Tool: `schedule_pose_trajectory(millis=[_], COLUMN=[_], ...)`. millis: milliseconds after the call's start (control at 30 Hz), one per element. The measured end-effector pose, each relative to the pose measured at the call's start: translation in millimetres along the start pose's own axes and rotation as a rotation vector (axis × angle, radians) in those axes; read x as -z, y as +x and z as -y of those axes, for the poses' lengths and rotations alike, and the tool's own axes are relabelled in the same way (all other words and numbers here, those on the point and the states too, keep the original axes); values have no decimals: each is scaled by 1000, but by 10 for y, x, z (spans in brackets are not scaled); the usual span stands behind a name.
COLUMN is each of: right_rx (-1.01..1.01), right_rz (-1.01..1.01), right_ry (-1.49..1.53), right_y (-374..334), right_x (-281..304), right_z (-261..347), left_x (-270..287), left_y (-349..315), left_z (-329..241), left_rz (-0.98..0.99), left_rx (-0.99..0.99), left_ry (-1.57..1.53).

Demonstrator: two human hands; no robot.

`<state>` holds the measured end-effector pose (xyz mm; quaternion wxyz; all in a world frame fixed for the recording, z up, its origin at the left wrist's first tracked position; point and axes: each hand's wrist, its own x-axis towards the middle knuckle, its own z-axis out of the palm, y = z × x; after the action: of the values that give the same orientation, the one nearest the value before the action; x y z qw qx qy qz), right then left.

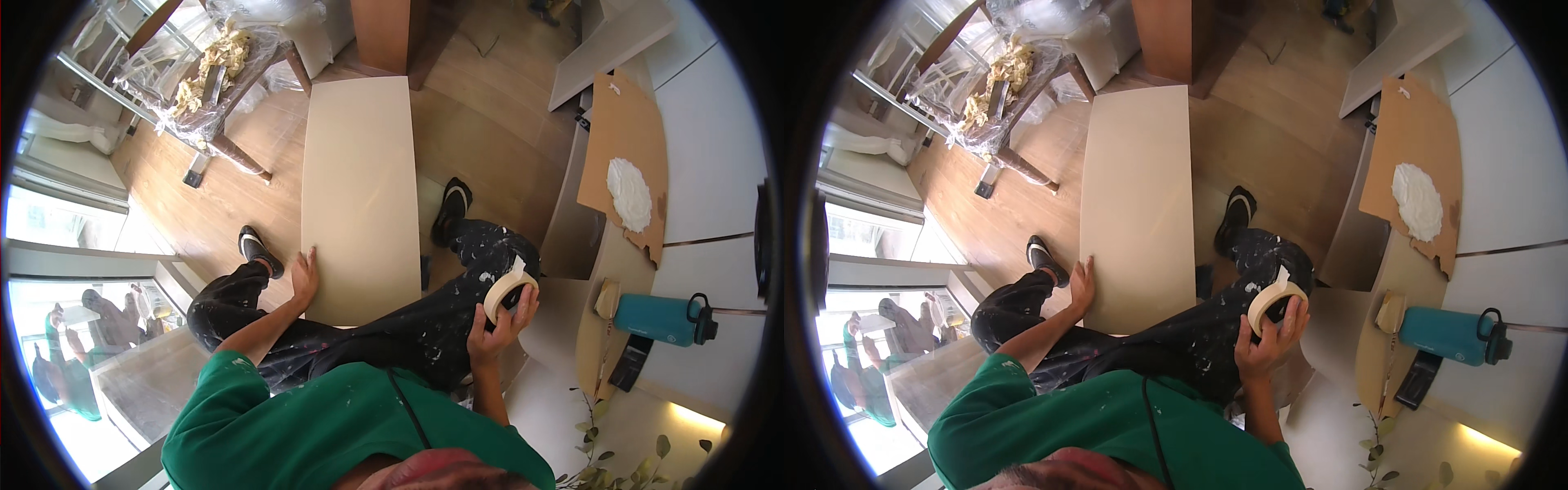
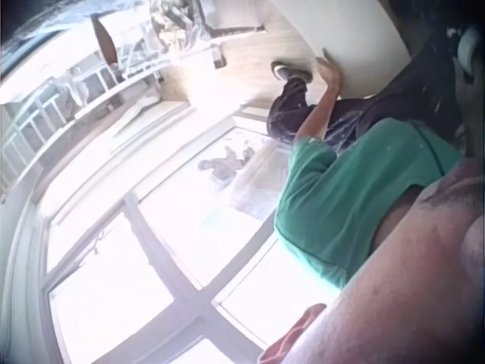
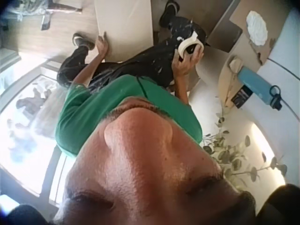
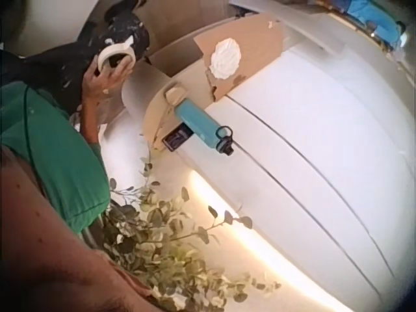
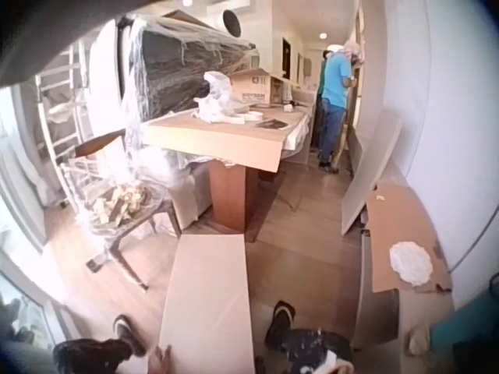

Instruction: The person rubs the edges of a white furniture panel with a finger, wipes the surface with a white cloth, and then applies masking tape along one edge using a roll of tape by hand.

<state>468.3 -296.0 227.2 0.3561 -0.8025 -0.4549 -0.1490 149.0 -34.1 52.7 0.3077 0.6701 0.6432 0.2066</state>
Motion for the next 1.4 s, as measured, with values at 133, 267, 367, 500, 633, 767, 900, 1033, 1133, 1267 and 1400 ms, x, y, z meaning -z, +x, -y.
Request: schedule_pose_trajectory(millis=[133,267,367,500,633,767,900,1033,1133,1267,1400], right_rx=[-3,-3,1,19,-119,-38,338,432,755,1129,1217], right_rz=[-15,-20,-13,-10,-122,-75,467,438,632,1119,1271], right_ry=[12,9,-30,-7,374,700,594,744,526,343,322], right_y=[-11,-2,17,50,214,555,871,975,586,-323,-179], right_x=[-7,-2,28,15,9,-411,-1039,-1490,-1950,-2543,-2879], right_z=[1,30,40,119,474,1036,1605,2205,2244,1779,1753], left_x=[-3,-144,-292,-347,-155,552,832,1247,1826,2405,2591], left_y=[35,204,494,990,968,183,-192,327,953,1355,1345], left_z=[-59,-109,-227,-232,-717,-1587,-1885,-1891,-1568,-1169,-927], left_rz=[5,-30,15,62,-135,476,497,283,-156,-403,-454], left_rx=[3,12,4,49,-206,-439,-535,-234,-134,-38,-88], left_ry=[-13,-24,-61,-9,-55,-457,-838,-1015,-1005,-1232,-1441])
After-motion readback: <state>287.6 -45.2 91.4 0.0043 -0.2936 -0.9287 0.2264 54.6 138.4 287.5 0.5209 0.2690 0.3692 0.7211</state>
